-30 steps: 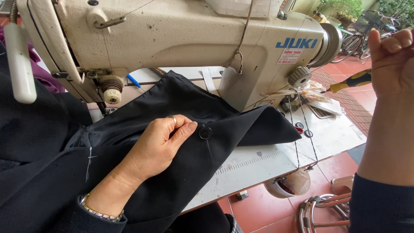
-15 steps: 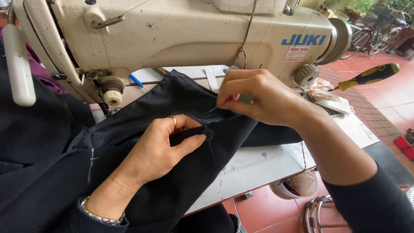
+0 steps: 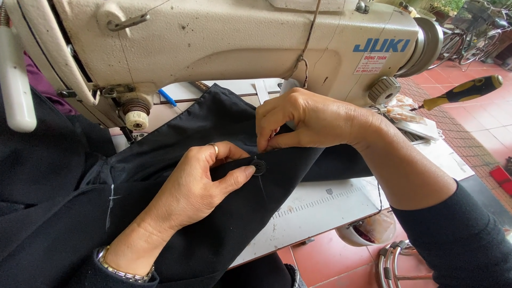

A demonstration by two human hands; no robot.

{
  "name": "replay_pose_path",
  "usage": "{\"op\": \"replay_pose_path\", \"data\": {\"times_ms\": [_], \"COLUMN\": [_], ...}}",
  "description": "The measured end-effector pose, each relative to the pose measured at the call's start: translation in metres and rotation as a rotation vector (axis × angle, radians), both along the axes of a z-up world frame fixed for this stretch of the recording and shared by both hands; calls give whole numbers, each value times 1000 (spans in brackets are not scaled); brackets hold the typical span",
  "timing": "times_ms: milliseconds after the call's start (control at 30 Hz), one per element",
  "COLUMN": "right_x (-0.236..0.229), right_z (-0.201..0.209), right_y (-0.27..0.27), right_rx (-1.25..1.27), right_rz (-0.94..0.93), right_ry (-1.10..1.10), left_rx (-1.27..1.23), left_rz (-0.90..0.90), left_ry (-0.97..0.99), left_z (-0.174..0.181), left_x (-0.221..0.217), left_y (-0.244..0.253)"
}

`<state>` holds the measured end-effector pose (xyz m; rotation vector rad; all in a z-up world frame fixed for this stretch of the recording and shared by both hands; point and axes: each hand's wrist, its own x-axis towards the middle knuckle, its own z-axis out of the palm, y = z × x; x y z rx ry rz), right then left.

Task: The person hand-sews a black button onto a piece of black fabric using a needle and thread. They repeatedly pass the needle through the buttonholes and fabric, pulling the thread tight to secure the button in place.

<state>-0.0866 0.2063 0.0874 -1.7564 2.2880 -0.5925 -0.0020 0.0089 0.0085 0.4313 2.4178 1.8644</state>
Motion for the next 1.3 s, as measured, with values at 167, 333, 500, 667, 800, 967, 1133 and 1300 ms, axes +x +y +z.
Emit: {"op": "replay_pose_path", "data": {"times_ms": [167,333,500,667,800,967,1133,1300], "right_x": [1,1,1,1,1,0,2,4], "right_z": [-1,-1,-1,-2,-3,-5,-8,-13], "right_y": [-1,-2,-2,-2,-2,-1,-1,-2], "right_rx": [-6,-13,-13,-15,-2,11,-9,-23], "right_rz": [3,8,18,15,15,18,19,33], "right_ry": [-20,0,-1,4,-8,-20,-85,-55], "left_rx": [18,19,19,-25,-7,8,-43,-91], "left_rz": [-11,-16,-27,-22,-50,-74,-56,-29], "left_ry": [-43,-35,8,-11,24,78,196,309], "left_z": [4,5,-1,2,-3,-4,-6,-12], "left_x": [2,2,0,1,-1,0,1,-1], "left_y": [0,0,-1,-1,-2,-2,-2,-2]}}
